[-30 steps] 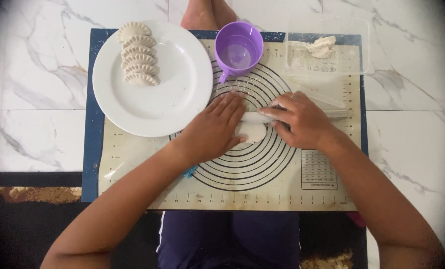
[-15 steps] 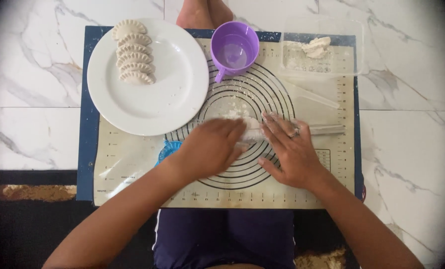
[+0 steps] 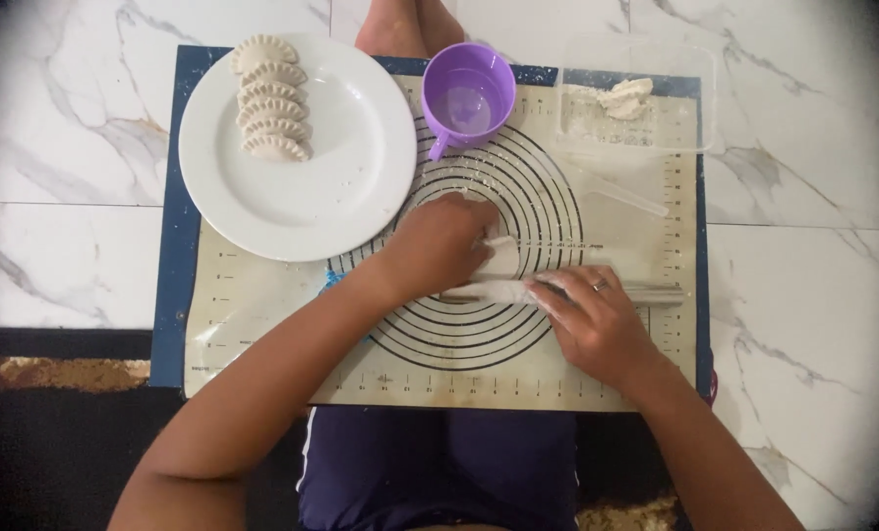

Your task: Preparing and molding dumplings from dough using a plastic mold on a silicone mat.

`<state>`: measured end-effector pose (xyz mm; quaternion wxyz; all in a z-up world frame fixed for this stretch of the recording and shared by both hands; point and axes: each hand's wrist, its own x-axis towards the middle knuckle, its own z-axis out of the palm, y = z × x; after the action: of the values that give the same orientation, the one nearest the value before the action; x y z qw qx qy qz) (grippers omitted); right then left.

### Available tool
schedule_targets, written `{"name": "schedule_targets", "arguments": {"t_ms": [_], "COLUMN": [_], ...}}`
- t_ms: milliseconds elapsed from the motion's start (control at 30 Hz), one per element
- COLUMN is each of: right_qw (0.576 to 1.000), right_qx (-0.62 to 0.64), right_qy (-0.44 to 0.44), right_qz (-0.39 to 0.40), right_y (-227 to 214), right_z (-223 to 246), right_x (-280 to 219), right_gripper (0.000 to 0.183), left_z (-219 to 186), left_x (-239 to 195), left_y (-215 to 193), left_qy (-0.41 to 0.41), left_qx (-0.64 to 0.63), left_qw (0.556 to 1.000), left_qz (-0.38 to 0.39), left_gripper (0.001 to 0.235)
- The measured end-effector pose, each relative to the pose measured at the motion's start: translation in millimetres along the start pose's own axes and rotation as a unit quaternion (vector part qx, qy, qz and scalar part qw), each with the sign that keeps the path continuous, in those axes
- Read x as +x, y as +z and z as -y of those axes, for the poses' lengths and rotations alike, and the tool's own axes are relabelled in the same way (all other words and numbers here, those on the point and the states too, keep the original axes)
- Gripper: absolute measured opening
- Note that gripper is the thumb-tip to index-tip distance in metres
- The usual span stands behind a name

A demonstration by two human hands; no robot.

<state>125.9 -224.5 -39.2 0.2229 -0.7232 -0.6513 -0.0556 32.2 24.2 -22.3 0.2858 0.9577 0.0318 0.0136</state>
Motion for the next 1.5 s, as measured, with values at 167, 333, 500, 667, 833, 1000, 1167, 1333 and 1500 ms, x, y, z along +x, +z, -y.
{"name": "schedule_targets", "arguments": {"t_ms": [167,333,500,667,833,1000,1167,1333,1500], "right_qw": [0.997,0.993,0.99,0.99,0.996,0.989,0.987,0.991,0.995], "right_qx": [0.044,0.076,0.079,0.077,-0.011,-0.031,-0.013,-0.021,-0.002], "right_qy": [0.008,-0.012,-0.03,-0.031,-0.016,0.029,0.044,0.038,0.048], "right_qz": [0.062,0.091,0.115,0.111,0.082,0.143,0.152,0.13,0.088], "right_y": [-35,-37,-12,4,10,10,6,4,4], "right_z": [1,-23,-59,-55,-37,-15,2,16,27], "right_x": [-2,7,44,59,51,30,10,-7,-15], "right_gripper": [0.03,0.027,0.025,0.033,0.065,0.082,0.087,0.085,0.075], "left_z": [-34,-25,-12,8,-6,-23,-33,-48,-33], "left_x": [-20,-40,-36,-38,-50,-69,-88,-95,-71], "left_y": [-41,-62,-42,-5,1,4,15,8,15], "left_qy": [0.143,0.148,0.135,0.122,0.113,0.122,0.141,0.123,0.043], "left_qx": [0.038,-0.01,0.124,0.246,0.298,0.305,0.298,0.177,0.165], "left_qw": [0.987,0.989,0.983,0.96,0.946,0.943,0.942,0.972,0.981], "left_qz": [-0.069,-0.023,0.005,0.047,0.056,0.059,0.066,0.091,-0.087], "left_gripper": [0.03,0.024,0.056,0.075,0.082,0.083,0.083,0.079,0.048]}}
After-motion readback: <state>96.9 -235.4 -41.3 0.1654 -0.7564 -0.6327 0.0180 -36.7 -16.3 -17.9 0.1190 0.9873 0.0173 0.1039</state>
